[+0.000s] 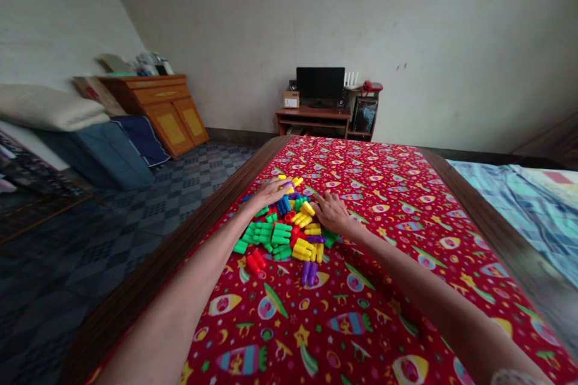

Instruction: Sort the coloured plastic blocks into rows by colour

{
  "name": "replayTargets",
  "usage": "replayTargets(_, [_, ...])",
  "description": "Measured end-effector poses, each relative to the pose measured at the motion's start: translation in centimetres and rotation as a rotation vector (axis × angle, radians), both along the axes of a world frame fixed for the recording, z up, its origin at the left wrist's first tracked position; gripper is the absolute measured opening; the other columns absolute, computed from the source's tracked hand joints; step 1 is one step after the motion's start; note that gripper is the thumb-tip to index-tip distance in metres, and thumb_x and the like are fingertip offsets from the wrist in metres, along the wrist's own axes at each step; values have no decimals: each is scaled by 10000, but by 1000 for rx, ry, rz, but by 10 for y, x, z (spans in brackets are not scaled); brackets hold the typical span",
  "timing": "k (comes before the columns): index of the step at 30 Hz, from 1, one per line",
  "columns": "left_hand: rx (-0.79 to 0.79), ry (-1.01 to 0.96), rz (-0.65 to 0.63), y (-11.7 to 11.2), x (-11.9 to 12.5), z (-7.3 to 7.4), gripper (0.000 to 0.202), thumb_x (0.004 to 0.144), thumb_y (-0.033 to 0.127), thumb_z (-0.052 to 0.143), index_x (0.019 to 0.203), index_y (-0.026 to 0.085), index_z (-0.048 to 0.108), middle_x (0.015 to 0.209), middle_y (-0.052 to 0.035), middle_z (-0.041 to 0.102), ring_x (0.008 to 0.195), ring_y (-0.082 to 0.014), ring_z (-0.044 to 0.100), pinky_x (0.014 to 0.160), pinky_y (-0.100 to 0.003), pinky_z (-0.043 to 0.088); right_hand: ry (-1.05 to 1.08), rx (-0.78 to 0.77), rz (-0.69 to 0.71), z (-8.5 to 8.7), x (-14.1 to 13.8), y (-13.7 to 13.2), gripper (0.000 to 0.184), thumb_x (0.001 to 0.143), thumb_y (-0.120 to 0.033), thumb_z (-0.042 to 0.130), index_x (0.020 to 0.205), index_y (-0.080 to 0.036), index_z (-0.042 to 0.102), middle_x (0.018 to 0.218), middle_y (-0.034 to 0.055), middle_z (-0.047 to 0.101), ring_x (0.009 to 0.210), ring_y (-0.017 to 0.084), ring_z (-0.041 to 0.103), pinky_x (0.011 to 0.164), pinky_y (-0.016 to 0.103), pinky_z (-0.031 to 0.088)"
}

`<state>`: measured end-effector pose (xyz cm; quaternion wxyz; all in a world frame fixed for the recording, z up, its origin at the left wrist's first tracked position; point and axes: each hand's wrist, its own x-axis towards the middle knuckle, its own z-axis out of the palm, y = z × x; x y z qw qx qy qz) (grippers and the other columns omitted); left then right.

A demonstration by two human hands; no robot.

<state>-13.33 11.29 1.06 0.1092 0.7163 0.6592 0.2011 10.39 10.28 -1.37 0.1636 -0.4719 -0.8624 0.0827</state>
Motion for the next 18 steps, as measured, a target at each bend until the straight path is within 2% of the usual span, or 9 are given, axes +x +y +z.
replayTargets(2, [-2, -21, -94, -4, 8, 1, 556, 906, 575, 383, 1207, 195, 656, 1272, -85, 660, 1222, -249, 573, 1070, -357, 412, 145, 25, 132, -6, -10, -7, 433, 1000, -397, 370, 1359, -205, 515, 1288, 155, 565, 1195, 280, 532, 1000, 455, 429])
replayTargets(4, [-1, -45, -177, -18, 13, 6, 555, 904, 583, 380, 1170, 193, 673, 1227, -78, 682, 1180, -238, 600, 1050, -343, 435, 307, -8, 267, -4, -14, -11, 453, 1001, -385, 360, 1384, -179, 488, 1269, 145, 587, 1158, 243, 558, 975, 392, 447])
replayTargets(6, [11, -70, -247, -41, 15, 14, 556, 922, 574, 361, 1198, 191, 656, 1263, -75, 665, 1195, -235, 593, 1056, -341, 433, 416, -96, 361, 4, -9, -11, 478, 998, -413, 356, 1396, -180, 480, 1126, 109, 660, 1001, 219, 625, 862, 345, 491])
replayTargets(8, [55, -103, -322, -69, 13, 25, 557, 939, 555, 363, 1306, 197, 582, 1361, -72, 602, 1267, -245, 543, 1094, -366, 398, 457, -153, 371, 16, -1, -5, 499, 992, -450, 359, 1389, -183, 499, 922, 66, 699, 797, 195, 644, 752, 316, 497])
replayTargets(10, [101, -112, -371, -96, 8, 32, 566, 953, 539, 369, 1395, 209, 496, 1441, -64, 530, 1336, -245, 476, 1138, -373, 342, 456, -129, 326, 25, 5, 7, 505, 986, -459, 379, 1373, -169, 525, 810, 52, 696, 716, 187, 638, 730, 309, 485])
replayTargets(12, [146, -99, -325, -120, 1, 33, 589, 955, 560, 349, 1428, 223, 453, 1458, -58, 512, 1339, -250, 474, 1145, -376, 335, 444, -67, 271, 29, 4, 27, 492, 983, -441, 403, 1358, -153, 541, 882, 84, 712, 814, 208, 661, 803, 325, 480])
replayTargets(14, [208, -48, -184, -139, -10, 25, 642, 945, 601, 328, 1455, 220, 411, 1487, -74, 474, 1372, -277, 427, 1169, -424, 286, 398, -20, 216, 28, -5, 49, 479, 978, -430, 421, 1345, -151, 550, 1077, 132, 698, 1015, 245, 645, 921, 361, 455])
replayTargets(16, [234, 10, -39, -154, -22, 7, 723, 921, 640, 347, 1497, 204, 324, 1552, -112, 363, 1442, -318, 292, 1187, -514, 194, 313, -13, 198, 24, -20, 68, 458, 975, -432, 428, 1323, -170, 569, 1222, 149, 648, 1149, 267, 592, 1000, 399, 421])
replayTargets(18, [191, 16, 23, -165, -31, -15, 910, 840, 693, 469, 1536, 172, 203, 1595, -173, 232, 1469, -364, 182, 1166, -564, 209, 238, -31, 244, 19, -36, 78, 420, 977, -430, 428, 1266, -189, 616, 1206, 136, 660, 1127, 270, 605, 990, 406, 436])
